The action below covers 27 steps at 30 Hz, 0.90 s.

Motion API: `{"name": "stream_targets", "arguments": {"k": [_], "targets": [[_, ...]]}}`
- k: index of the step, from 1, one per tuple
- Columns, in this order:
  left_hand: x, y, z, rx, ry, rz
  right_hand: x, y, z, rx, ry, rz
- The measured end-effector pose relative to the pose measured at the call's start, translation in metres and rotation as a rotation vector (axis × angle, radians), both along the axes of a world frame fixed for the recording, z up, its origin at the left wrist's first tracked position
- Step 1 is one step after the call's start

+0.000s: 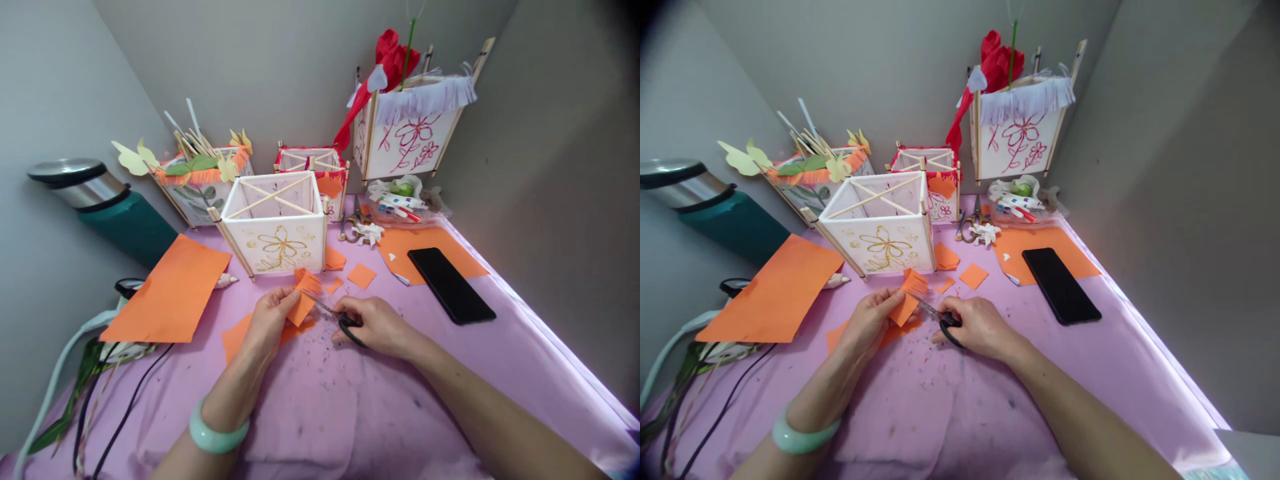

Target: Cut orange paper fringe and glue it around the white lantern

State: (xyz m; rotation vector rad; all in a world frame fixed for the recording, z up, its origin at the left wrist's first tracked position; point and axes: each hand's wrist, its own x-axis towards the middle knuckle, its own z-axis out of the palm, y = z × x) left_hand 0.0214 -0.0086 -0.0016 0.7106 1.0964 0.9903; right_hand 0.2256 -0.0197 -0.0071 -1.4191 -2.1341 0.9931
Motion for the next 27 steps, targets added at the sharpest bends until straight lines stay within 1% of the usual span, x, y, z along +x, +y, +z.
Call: {"name": "stream_targets", "arguments": {"k": [27], "targets": [[-0.0016, 0.0, -0.0015, -0.003, -0.018, -0.013, -0.0006, -0.0002, 0.0011, 0.0, -0.003, 0.003]]}}
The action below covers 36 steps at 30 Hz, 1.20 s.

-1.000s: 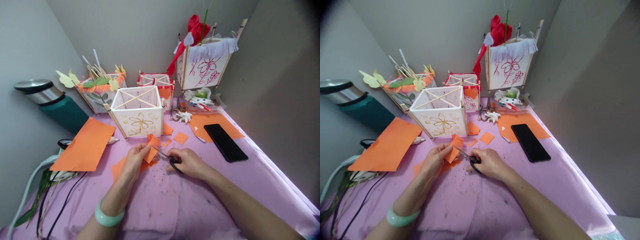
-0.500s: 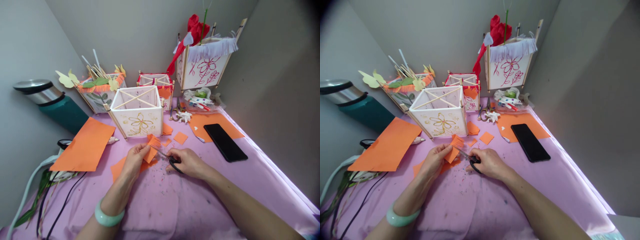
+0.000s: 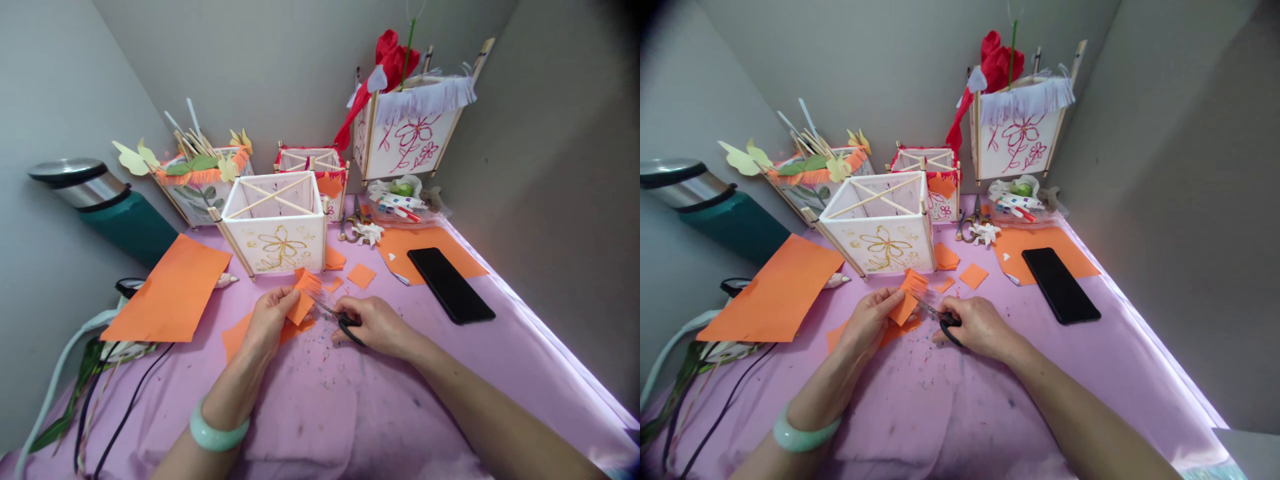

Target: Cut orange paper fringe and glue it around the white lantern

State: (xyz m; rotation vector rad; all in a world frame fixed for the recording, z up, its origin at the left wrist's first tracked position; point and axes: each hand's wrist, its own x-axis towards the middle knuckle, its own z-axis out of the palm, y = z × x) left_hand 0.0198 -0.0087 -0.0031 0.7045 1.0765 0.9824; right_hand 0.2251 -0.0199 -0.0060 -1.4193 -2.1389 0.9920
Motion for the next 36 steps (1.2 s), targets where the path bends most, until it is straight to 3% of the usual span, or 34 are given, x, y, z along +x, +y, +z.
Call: {"name": "stream_targets", "arguments": {"k": [17, 36], "targets": [[-0.0072, 0.0064, -0.0007, 0.142, 0.026, 0.183, 0.0048, 0.0001, 0.0025, -0.074, 0.062, 0.018], [0.0011, 0.0014, 0.0045, 0.099, 0.044, 0.121, 0.0025, -0.0002, 0.003, -0.057, 0.047, 0.015]]}}
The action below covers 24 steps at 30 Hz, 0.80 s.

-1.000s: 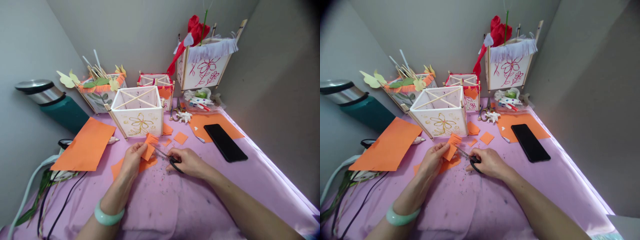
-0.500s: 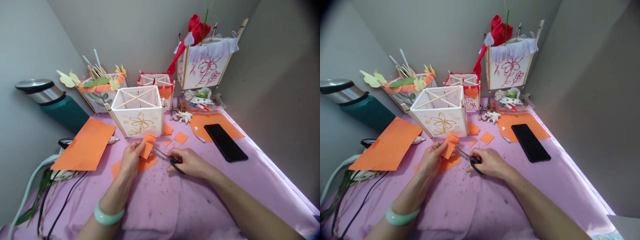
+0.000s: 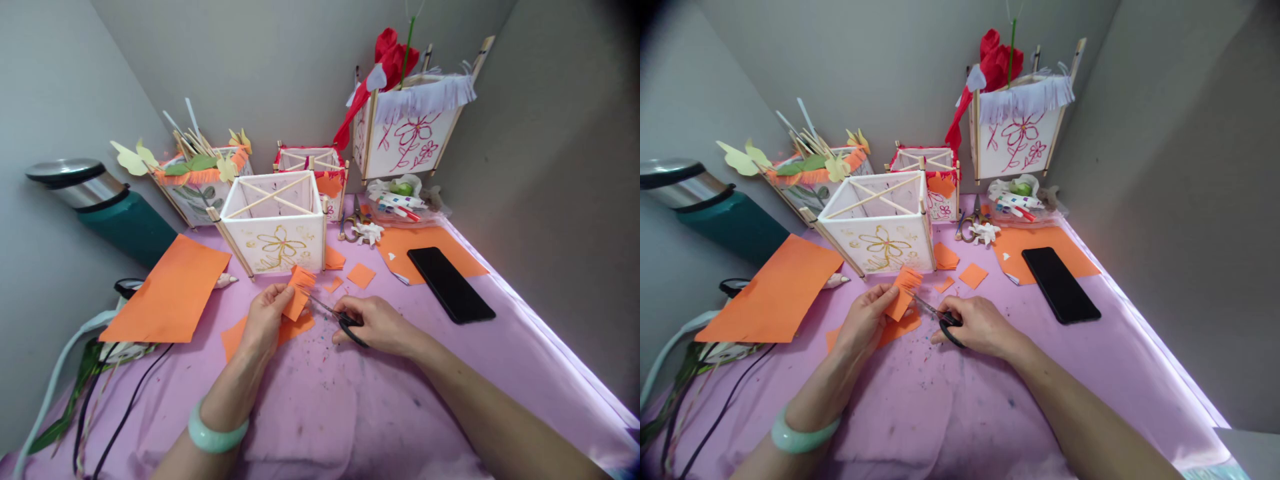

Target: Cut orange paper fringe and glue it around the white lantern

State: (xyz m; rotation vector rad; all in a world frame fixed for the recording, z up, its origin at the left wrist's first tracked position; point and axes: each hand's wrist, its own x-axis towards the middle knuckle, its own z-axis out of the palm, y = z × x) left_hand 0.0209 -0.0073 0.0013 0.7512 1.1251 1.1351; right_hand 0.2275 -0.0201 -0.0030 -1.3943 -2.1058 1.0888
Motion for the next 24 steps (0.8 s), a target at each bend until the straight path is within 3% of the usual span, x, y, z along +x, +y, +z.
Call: {"name": "stream_targets", "arguments": {"k": [24], "targets": [[-0.0015, -0.0007, -0.005, -0.068, -0.047, -0.09, -0.0021, -0.0008, -0.0016, 0.041, -0.049, -0.009]]}}
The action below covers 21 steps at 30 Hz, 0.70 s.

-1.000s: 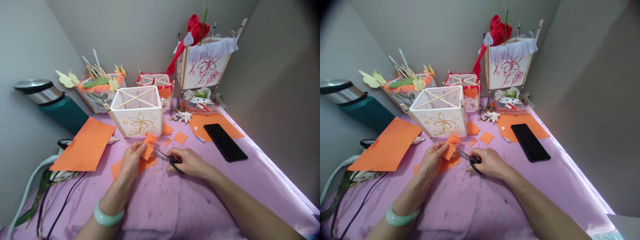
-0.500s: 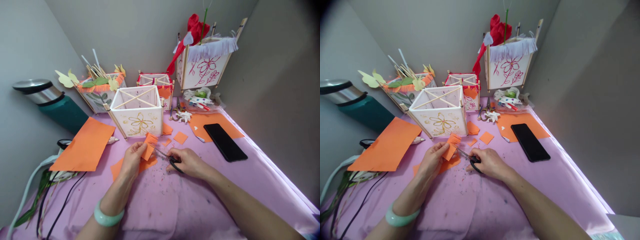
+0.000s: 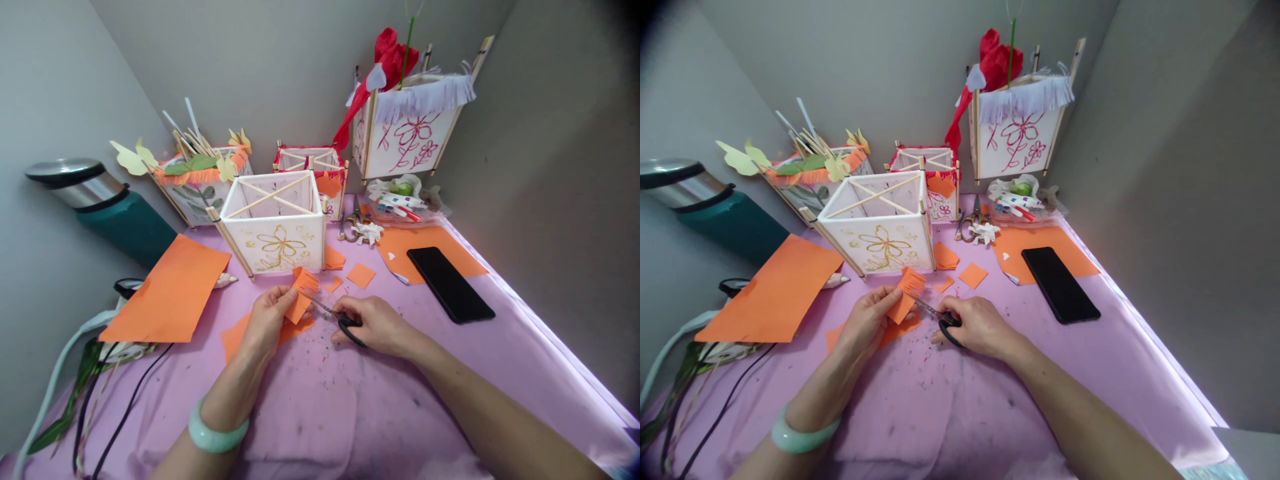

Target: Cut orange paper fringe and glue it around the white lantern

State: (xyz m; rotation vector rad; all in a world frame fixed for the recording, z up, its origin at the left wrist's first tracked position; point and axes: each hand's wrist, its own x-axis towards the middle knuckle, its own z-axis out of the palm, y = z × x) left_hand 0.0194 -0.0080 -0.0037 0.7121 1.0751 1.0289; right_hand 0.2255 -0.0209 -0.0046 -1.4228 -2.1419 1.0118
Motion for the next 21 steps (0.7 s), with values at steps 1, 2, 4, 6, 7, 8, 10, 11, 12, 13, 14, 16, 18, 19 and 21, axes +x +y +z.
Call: {"name": "stream_targets", "arguments": {"k": [1, 2, 4, 6, 7, 8, 10, 11, 12, 13, 14, 16, 18, 19, 21], "targets": [[0.0, -0.0001, 0.0, -0.004, 0.0, 0.003, -0.0003, 0.0001, 0.0001, 0.001, -0.001, -0.001], [0.0, -0.0001, 0.0, -0.008, 0.001, 0.004, -0.0005, 0.0003, 0.0001, 0.002, -0.001, -0.002], [-0.0002, -0.0003, 0.0, -0.009, 0.005, 0.0, -0.0008, 0.0007, 0.0, 0.003, 0.002, -0.003], [-0.0004, -0.0003, -0.0002, -0.008, 0.005, 0.0, -0.0009, 0.0011, -0.0004, 0.004, 0.004, -0.008], [-0.0004, -0.0002, -0.0004, -0.008, 0.005, 0.002, -0.0008, 0.0012, -0.0007, 0.004, 0.005, -0.01], [-0.0005, 0.0, -0.0006, -0.007, 0.006, 0.0, -0.0007, 0.0014, -0.0011, 0.004, 0.005, -0.013], [-0.0005, 0.0003, -0.0011, -0.003, 0.008, -0.01, -0.0004, 0.0014, -0.0019, 0.005, 0.006, -0.014], [-0.0004, 0.0003, -0.0013, -0.003, 0.009, -0.017, -0.0002, 0.0014, -0.0022, 0.007, 0.008, -0.011], [-0.0003, 0.0003, -0.0013, -0.005, 0.01, -0.024, 0.0, 0.0012, -0.0025, 0.011, 0.011, -0.008], [-0.0002, 0.0003, -0.0013, -0.007, 0.01, -0.029, 0.0001, 0.001, -0.0026, 0.014, 0.012, -0.005], [-0.0001, 0.0001, -0.0012, -0.008, 0.01, -0.031, 0.0001, 0.0007, -0.0026, 0.019, 0.011, -0.005], [0.0003, -0.0002, -0.0008, -0.01, 0.01, -0.034, 0.0001, 0.0002, -0.0023, 0.02, 0.006, -0.007], [0.0007, -0.0004, -0.0006, -0.008, 0.008, -0.037, -0.0002, 0.0001, -0.002, 0.016, 0.0, -0.01], [0.0009, -0.0004, -0.0006, -0.008, 0.003, -0.039, -0.0004, 0.0002, -0.0019, 0.014, 0.0, -0.011], [0.0012, -0.0002, -0.0009, -0.008, -0.005, -0.036, -0.0007, 0.0005, -0.0019, 0.012, 0.002, -0.01]]}}
